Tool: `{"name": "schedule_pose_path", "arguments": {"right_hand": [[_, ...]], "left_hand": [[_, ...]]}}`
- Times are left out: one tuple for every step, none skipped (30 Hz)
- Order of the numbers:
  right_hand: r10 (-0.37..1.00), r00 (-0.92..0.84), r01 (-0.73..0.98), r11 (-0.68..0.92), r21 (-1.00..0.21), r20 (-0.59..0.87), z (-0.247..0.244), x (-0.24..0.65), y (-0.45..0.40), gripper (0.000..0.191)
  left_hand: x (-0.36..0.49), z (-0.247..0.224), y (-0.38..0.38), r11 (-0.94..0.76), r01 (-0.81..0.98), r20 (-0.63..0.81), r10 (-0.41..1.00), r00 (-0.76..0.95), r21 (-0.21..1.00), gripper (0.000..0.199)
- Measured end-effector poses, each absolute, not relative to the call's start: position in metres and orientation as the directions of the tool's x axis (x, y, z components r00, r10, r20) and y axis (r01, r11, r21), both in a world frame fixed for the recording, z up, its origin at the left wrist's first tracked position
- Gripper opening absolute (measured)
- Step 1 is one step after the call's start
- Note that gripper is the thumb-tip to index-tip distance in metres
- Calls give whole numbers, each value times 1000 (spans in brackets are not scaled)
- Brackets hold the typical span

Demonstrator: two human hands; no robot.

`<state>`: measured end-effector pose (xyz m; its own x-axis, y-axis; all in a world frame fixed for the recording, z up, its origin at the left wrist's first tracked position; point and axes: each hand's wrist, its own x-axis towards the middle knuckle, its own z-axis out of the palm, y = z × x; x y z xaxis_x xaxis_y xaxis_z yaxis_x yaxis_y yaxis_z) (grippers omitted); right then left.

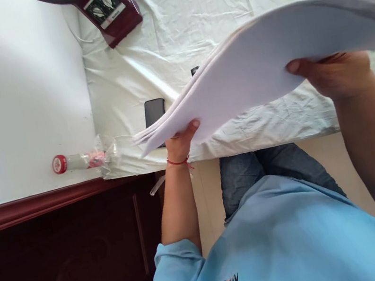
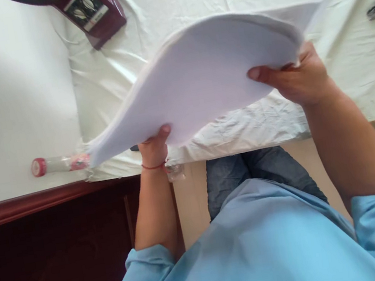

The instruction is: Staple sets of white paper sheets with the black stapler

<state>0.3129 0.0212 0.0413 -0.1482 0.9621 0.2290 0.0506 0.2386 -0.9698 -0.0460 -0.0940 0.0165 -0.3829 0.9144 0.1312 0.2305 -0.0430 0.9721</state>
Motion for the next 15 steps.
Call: {"name": "schedule_pose_path", "arguments": {"right_hand": [[954,-132,24,273,-962,267,41,313,22,46],[947,-135,-6,294,-956,292,41,314,23,48],[943,-152,-32,295,-955,297,41,315,23,48],[945,-171,-45,277,-960,280,41,317,23,47],[951,-192,-42,240,-970,244,40,319,23,46],[958,-204,-30,200,-979,201,40,321,22,47],[964,-208,-12,165,-986,163,40,322,21,48],[969,-203,0,146,-989,143,40,323,20,50],[971,-194,4,145,-989,142,40,323,19,50],[971,-182,-1,159,-987,157,41,322,19,51],[970,-166,-10,180,-984,179,42,321,18,52],[970,-144,-15,193,-981,193,43,320,18,54],[973,-130,-11,192,-981,192,44,320,18,56],[977,-122,1,178,-984,176,46,319,17,59],[982,-123,24,151,-988,147,46,319,17,61]], "left_hand": [[-48,22,-93,-83,218,156,927,-341,972,48],[-49,26,-92,-111,200,168,940,-296,973,46],[-51,29,-91,-122,181,165,955,-247,976,44],[-51,30,-90,-115,164,148,968,-201,980,42],[-51,30,-89,-96,150,120,980,-159,984,41],[-50,29,-89,-73,141,91,987,-130,987,41],[-49,27,-88,-50,142,66,992,-109,989,40],[-48,24,-88,-40,147,55,993,-101,988,40],[-48,22,-88,-49,151,65,993,-103,987,39],[-47,20,-88,-66,156,83,990,-111,986,39],[-48,18,-88,-84,165,106,986,-126,983,39],[-48,17,-87,-98,179,125,981,-145,979,40],[-49,16,-87,-100,200,134,978,-162,975,41],[-50,16,-86,-88,230,130,977,-171,969,42],[-50,17,-86,-66,268,115,979,-170,961,42]]}}
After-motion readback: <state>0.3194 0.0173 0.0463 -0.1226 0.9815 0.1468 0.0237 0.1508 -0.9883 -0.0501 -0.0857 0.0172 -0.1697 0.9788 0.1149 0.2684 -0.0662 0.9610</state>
